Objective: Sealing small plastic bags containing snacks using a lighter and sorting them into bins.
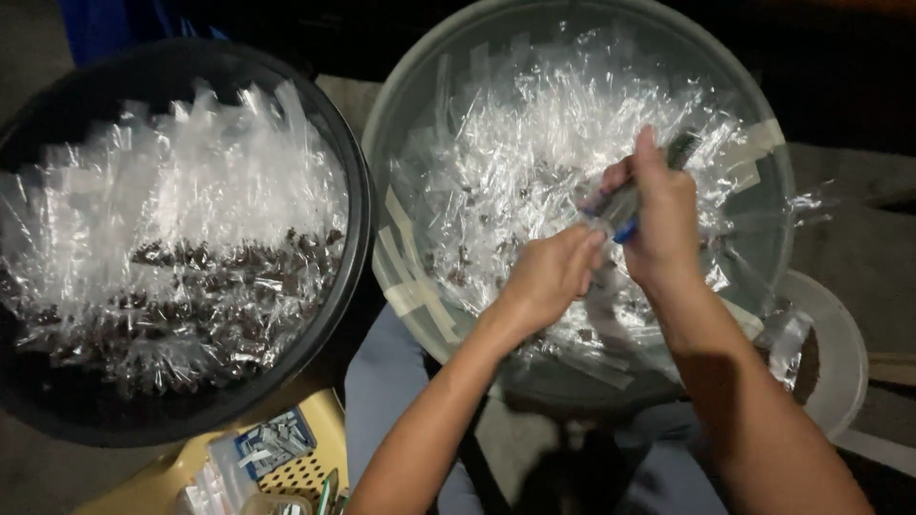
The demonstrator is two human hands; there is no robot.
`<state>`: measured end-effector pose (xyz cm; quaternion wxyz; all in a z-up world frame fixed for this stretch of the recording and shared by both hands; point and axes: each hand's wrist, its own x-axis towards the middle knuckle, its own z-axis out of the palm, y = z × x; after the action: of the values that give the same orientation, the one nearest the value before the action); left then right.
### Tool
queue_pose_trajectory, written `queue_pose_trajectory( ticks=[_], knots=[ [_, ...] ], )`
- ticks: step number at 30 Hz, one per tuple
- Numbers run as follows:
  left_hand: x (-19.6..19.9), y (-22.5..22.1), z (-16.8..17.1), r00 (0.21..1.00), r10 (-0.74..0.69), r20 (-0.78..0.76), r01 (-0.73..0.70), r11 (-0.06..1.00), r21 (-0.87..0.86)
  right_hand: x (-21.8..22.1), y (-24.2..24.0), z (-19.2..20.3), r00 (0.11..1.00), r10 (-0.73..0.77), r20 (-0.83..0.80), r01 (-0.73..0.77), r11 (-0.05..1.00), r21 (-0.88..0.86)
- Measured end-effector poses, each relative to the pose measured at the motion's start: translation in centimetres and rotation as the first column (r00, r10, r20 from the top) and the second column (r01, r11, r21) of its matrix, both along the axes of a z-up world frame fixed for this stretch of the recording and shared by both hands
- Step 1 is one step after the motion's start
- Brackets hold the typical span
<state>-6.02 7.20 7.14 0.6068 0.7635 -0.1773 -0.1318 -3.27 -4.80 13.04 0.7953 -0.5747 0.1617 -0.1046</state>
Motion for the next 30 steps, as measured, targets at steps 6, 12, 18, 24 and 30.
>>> queue_pose_trajectory(
  ticks=[6, 12, 18, 24, 30],
  knots=[
    [-3.4, 0.8, 1.7, 0.971, -0.15, -0.186, 0.105, 0.968, -0.229, 3.1, -3.1, -3.5, 0.97, -0.243, 0.025, 0.244, 0.96, -0.134],
    [-5.1, 10.2, 2.3, 0.935, 0.037, -0.353, 0.051, 0.97, 0.237, 4.4, -9.4, -5.1, 0.962, -0.221, -0.16, 0.223, 0.975, -0.006],
    [-2.3, 28.0, 8.9, 0.615, 0.721, 0.317, -0.773, 0.473, 0.424, 4.9, -15.7, -7.8, 0.976, -0.005, -0.219, 0.026, 0.995, 0.094],
    [2.4, 33.4, 1.4, 0.802, 0.51, 0.31, -0.323, -0.066, 0.944, 3.0, -9.5, -3.9, 0.979, -0.058, -0.196, 0.037, 0.994, -0.107],
    [3.0, 34.6, -6.8, 0.841, 0.484, 0.241, -0.298, 0.045, 0.953, 2.4, -10.1, -4.7, 0.989, 0.017, -0.148, -0.048, 0.978, -0.204]
  ],
)
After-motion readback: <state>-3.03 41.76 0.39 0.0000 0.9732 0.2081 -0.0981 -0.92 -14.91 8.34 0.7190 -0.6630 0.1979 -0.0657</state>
